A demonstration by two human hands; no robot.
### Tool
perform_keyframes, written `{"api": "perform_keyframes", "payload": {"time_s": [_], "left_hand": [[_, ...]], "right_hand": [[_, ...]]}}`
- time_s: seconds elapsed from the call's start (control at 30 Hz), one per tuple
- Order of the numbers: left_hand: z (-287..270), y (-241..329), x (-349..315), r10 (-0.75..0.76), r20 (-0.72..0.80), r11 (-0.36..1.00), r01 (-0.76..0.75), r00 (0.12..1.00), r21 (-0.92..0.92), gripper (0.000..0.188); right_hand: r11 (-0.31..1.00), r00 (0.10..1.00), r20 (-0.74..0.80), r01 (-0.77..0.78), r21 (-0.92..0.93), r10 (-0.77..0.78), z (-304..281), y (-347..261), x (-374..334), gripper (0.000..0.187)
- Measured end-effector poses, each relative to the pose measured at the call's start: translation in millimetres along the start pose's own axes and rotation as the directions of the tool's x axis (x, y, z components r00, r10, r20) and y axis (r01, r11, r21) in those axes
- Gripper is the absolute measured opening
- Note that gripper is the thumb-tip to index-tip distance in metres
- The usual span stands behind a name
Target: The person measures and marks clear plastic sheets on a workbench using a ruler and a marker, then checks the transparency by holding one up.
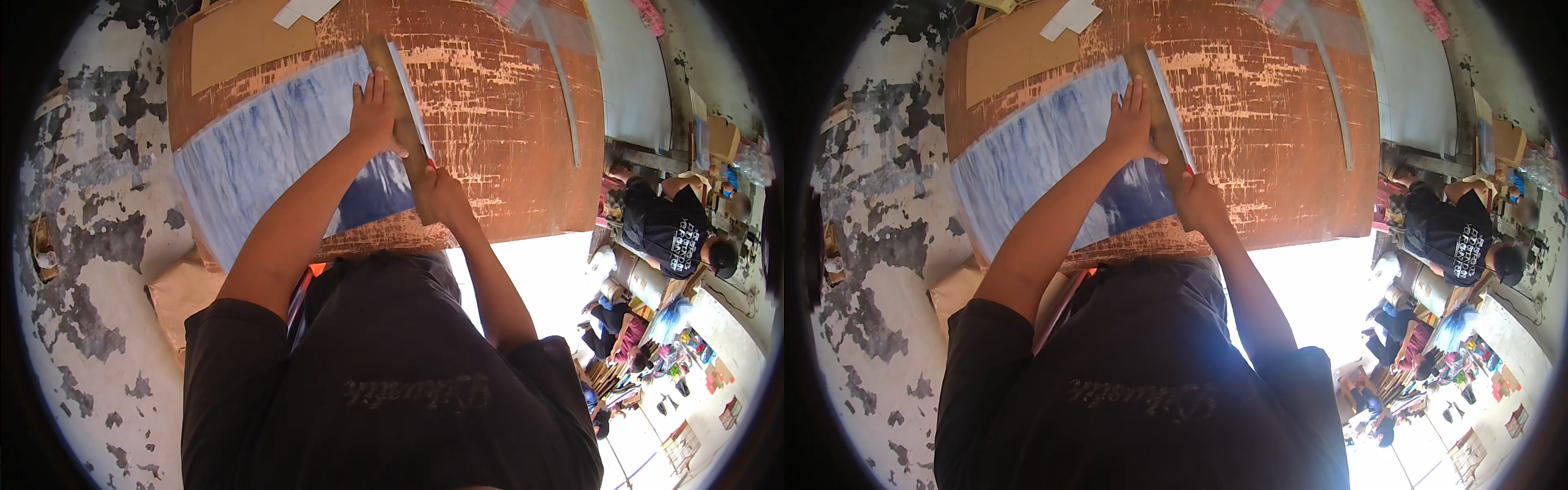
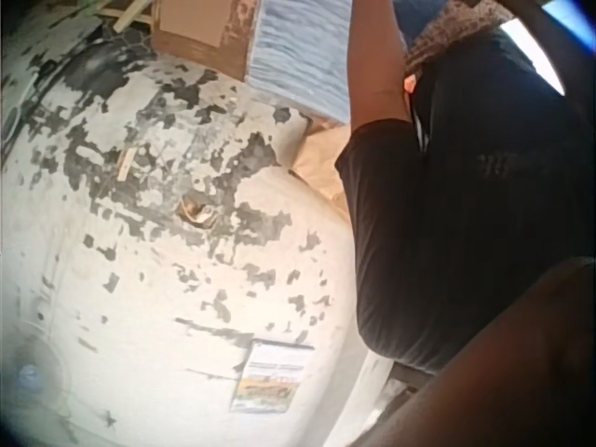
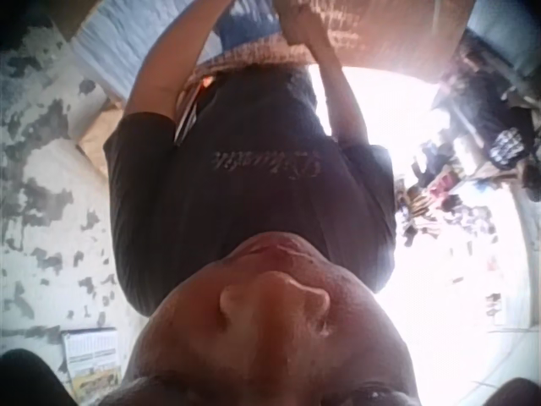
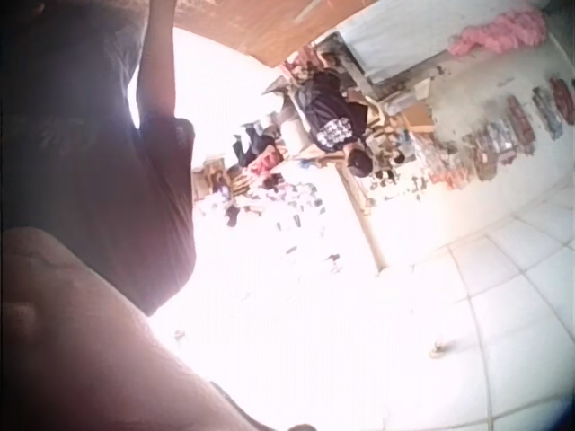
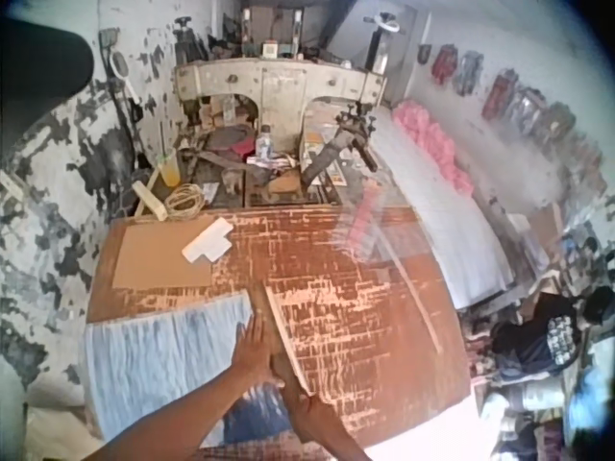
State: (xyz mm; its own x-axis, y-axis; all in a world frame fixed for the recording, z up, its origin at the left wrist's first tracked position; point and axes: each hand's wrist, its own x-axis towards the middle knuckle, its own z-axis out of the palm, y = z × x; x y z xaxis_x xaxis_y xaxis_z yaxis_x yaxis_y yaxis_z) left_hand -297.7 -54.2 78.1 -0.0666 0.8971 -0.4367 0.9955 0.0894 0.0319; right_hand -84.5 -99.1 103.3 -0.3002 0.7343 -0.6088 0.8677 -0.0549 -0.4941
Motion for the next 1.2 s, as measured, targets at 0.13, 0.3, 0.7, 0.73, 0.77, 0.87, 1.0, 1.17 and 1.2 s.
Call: {"api": "perform_keyframes", "payload": {"time_s": [0.13, 0.3, 0.7, 0.73, 0.77, 0.87, 1.0, 1.17, 1.2], "left_hand": [[5, -2, 2, 0.012, -0.029, 1.000, -0.012, 1.000, -0.023, 0.167], [5, -3, 3, 0.006, -0.012, 1.000, -0.006, 1.000, -0.023, 0.168], [0, 3, 3, 0.001, 0.039, 1.000, 0.000, 0.999, -0.016, 0.170], [0, 3, 2, 0.001, 0.046, 1.000, 0.000, 0.999, -0.021, 0.170], [-1, 0, 3, -0.006, 0.050, 1.000, 0.007, 0.999, -0.023, 0.169], [-2, 0, 0, -0.025, 0.047, 1.000, 0.026, 0.999, -0.015, 0.169], [-11, 1, 0, -0.025, 0.060, 1.000, 0.024, 0.998, 0.015, 0.165], [-13, 2, 0, 0.003, 0.076, 1.000, -0.004, 0.997, 0.014, 0.160], [-13, 4, 1, 0.005, 0.089, 1.000, -0.007, 0.996, 0.022, 0.159]], "right_hand": [[0.997, 0.998, 0.017, -0.065, 0.045, 0.065, 15, 39, -29, 0.063], [0.995, 0.995, 0.013, -0.096, 0.015, 0.096, 28, 71, -66, 0.048], [0.989, 0.988, 0.075, -0.132, -0.065, 0.136, 32, 113, -96, 0.048], [0.993, 0.993, 0.034, -0.111, -0.038, 0.112, 26, 107, -94, 0.048], [0.997, 0.997, -0.007, -0.079, -0.010, 0.079, 12, 92, -89, 0.048], [0.989, 0.984, -0.163, 0.093, 0.114, -0.074, -27, 38, -59, 0.045], [0.989, 0.975, -0.176, 0.143, 0.042, -0.133, -35, -17, 53, 0.047], [0.780, 0.836, -0.127, 0.430, -0.455, -0.535, -37, -95, 166, 0.054], [0.753, 0.845, -0.083, 0.422, -0.505, -0.529, -40, -106, 183, 0.054]]}}
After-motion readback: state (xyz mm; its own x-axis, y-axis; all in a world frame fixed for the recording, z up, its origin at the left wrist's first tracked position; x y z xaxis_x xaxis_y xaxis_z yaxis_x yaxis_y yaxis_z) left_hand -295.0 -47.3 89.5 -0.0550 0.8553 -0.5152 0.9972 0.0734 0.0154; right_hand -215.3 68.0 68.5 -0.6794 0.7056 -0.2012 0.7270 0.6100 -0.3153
